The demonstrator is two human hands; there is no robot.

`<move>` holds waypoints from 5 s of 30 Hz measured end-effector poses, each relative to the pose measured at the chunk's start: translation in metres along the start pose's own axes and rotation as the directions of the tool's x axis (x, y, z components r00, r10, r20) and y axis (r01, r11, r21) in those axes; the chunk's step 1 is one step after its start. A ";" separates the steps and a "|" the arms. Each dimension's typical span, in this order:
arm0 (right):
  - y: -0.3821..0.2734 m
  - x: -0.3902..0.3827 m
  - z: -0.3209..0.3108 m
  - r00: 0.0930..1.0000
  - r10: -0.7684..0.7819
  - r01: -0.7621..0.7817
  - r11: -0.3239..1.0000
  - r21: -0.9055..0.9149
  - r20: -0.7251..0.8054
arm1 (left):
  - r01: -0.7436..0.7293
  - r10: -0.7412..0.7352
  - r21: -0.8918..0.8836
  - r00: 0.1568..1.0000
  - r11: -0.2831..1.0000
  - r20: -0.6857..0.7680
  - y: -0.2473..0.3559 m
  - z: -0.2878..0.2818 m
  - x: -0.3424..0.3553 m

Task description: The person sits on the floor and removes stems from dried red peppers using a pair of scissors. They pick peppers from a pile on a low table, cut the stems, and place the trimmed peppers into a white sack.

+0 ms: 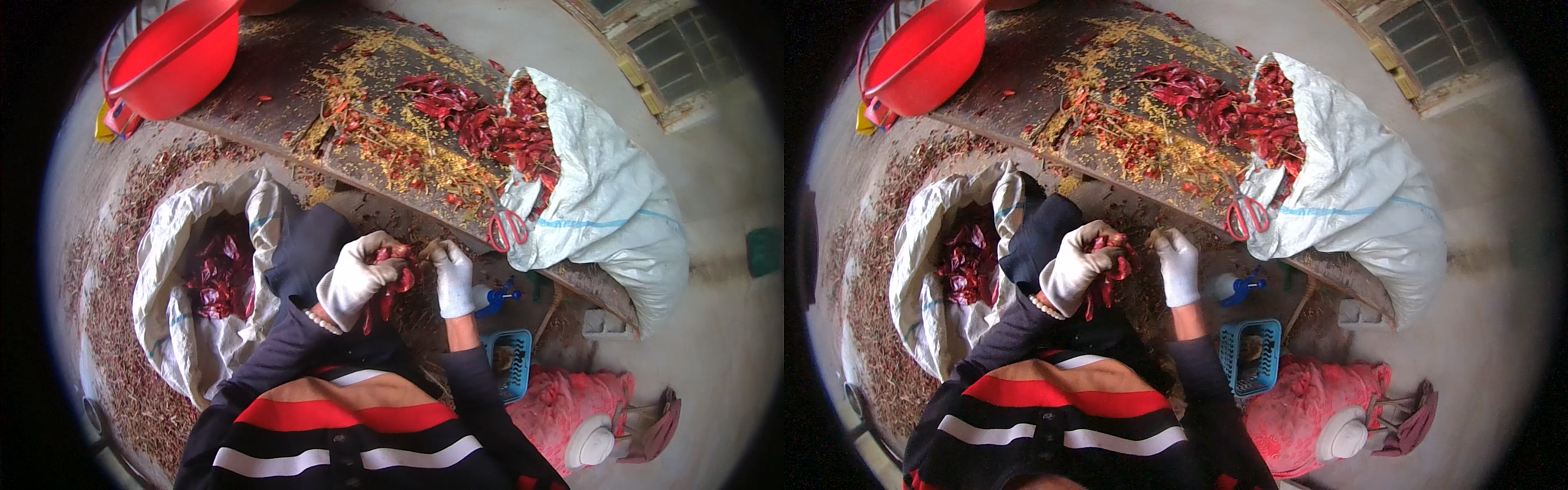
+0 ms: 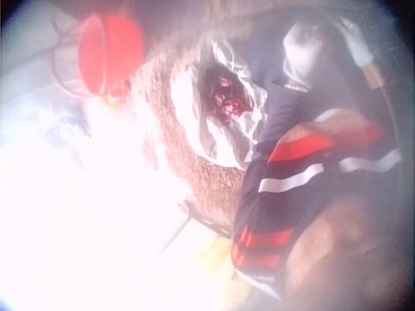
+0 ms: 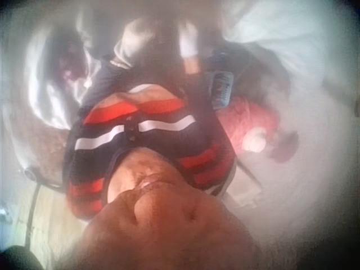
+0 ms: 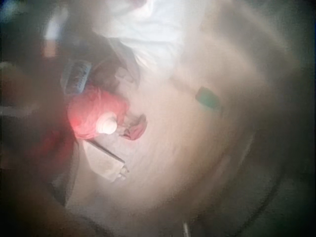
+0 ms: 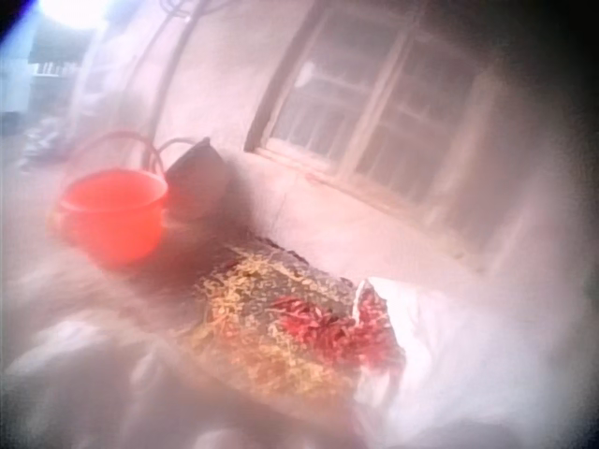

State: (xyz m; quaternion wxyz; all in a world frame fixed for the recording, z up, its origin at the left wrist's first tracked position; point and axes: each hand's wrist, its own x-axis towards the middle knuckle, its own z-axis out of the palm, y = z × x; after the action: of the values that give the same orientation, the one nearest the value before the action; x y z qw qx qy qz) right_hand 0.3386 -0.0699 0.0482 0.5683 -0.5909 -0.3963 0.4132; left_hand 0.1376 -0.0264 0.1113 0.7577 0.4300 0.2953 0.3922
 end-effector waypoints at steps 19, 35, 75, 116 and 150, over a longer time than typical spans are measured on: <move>-0.023 0.146 -0.155 0.934 0.193 -0.292 -0.078 -0.953 -0.301 | 0.233 -0.190 -0.346 0.970 0.909 0.154 -0.003 0.018 0.021; -0.015 0.113 -0.176 0.944 -0.239 -0.161 0.274 -0.948 -0.229 | 0.141 -0.153 -0.185 0.987 0.973 -0.050 -0.002 0.015 0.020; -0.057 0.046 -0.090 0.980 -0.197 0.045 0.351 -0.935 -0.027 | 0.090 -0.091 -0.031 0.995 0.995 -0.039 0.011 -0.001 0.005; -0.026 0.306 -0.100 0.797 -0.565 0.283 0.041 -0.958 0.211 | 0.433 -0.414 -0.113 0.897 0.894 0.155 0.030 0.005 0.031; -0.078 0.010 0.030 0.745 0.395 -0.277 0.916 -0.289 0.538 | 0.141 -0.115 -0.264 0.987 0.954 0.112 0.033 -0.006 -0.013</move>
State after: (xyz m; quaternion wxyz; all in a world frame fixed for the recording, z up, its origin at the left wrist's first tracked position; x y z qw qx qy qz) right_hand 0.3143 -0.0473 0.1252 0.2748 -0.5476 -0.4761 0.6309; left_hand 0.1151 -0.0242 0.1391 0.8464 0.3203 0.2295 0.3582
